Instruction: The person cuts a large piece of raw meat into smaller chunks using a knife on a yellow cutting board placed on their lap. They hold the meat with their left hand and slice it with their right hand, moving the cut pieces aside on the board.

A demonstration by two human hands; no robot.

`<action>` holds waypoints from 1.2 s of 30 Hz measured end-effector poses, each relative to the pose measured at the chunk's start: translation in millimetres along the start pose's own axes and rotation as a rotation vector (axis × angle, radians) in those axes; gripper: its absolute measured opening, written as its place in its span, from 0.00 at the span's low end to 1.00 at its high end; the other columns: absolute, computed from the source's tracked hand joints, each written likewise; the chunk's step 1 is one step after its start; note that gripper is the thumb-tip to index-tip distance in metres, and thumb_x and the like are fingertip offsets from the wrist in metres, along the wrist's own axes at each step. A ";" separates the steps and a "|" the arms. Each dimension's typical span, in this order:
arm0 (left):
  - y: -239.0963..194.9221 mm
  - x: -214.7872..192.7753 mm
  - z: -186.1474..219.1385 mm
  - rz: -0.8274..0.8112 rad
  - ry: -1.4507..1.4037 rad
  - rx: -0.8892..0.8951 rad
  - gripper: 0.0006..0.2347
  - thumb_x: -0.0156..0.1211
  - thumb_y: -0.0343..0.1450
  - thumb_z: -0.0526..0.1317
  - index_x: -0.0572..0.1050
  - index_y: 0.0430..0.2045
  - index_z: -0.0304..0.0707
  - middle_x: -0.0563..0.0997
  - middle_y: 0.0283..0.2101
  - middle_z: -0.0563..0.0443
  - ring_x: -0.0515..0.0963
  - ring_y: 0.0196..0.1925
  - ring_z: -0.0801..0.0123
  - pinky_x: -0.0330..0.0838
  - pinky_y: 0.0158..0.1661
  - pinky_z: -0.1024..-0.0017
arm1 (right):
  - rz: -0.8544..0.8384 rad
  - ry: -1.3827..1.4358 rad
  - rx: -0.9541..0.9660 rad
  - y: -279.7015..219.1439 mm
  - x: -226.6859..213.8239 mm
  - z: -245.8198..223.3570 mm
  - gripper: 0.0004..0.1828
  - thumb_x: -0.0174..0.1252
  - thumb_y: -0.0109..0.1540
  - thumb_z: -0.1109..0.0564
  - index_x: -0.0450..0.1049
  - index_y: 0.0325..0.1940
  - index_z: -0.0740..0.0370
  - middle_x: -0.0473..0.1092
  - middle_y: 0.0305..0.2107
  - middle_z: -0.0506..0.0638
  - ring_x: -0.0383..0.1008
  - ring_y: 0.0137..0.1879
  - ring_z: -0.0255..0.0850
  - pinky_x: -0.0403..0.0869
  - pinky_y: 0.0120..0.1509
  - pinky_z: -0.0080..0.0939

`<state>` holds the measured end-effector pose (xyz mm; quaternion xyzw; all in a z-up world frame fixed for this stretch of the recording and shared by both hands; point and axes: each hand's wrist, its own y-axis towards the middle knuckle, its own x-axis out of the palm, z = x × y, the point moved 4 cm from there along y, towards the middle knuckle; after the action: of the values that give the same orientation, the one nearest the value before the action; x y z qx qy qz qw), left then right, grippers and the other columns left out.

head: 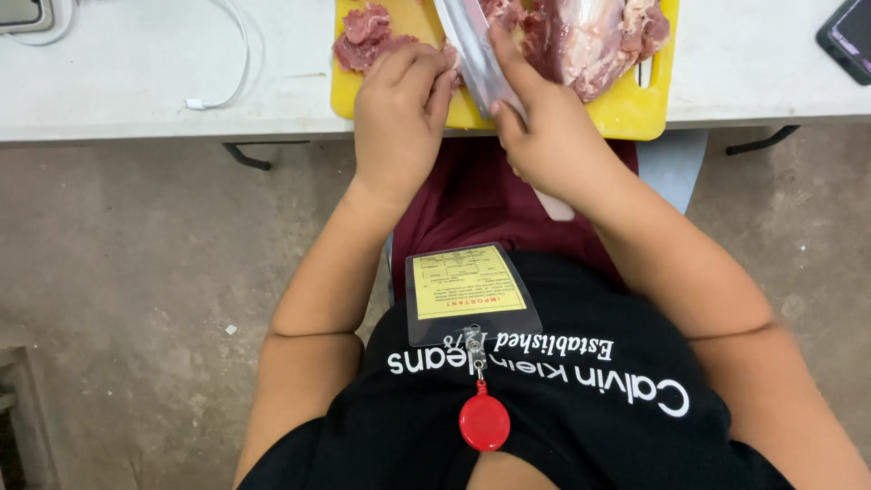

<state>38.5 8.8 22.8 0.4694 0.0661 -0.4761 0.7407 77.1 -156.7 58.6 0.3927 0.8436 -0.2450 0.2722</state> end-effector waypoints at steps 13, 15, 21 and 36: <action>-1.9 -9.7 7.2 0.028 -0.078 0.058 0.01 0.59 0.75 0.27 0.77 0.36 0.27 0.78 0.40 0.42 0.76 0.41 0.51 0.72 0.45 0.61 | -0.061 -0.120 0.021 -2.5 2.7 -4.7 0.38 0.47 0.70 0.57 0.44 0.84 0.52 0.70 0.24 0.63 0.64 0.23 0.50 0.65 0.38 0.45; -2.4 -9.9 4.5 0.034 -0.068 0.043 0.01 0.59 0.74 0.27 0.77 0.36 0.27 0.78 0.40 0.43 0.77 0.41 0.51 0.73 0.45 0.61 | -0.058 -0.118 0.006 -1.0 4.6 -6.9 0.38 0.47 0.70 0.58 0.44 0.84 0.52 0.70 0.24 0.63 0.64 0.23 0.50 0.65 0.38 0.45; -5.8 -6.6 3.5 0.078 -0.056 -0.023 0.01 0.59 0.74 0.27 0.77 0.35 0.29 0.79 0.40 0.44 0.78 0.41 0.52 0.73 0.44 0.61 | -0.141 -0.132 0.129 -42.8 10.5 2.1 0.41 0.48 0.69 0.57 0.40 0.84 0.46 0.71 0.24 0.64 0.68 0.27 0.56 0.66 0.38 0.49; -6.1 -8.7 3.6 0.095 -0.060 -0.014 0.03 0.56 0.76 0.29 0.77 0.35 0.28 0.81 0.41 0.43 0.80 0.43 0.53 0.74 0.47 0.62 | -0.204 0.050 0.239 -39.3 10.7 -15.2 0.41 0.44 0.68 0.58 0.38 0.84 0.46 0.72 0.21 0.56 0.71 0.19 0.45 0.75 0.34 0.45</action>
<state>27.9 11.0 25.7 0.4525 0.0247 -0.4536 0.7674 35.9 -164.0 70.6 0.3407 0.8504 -0.3602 0.1760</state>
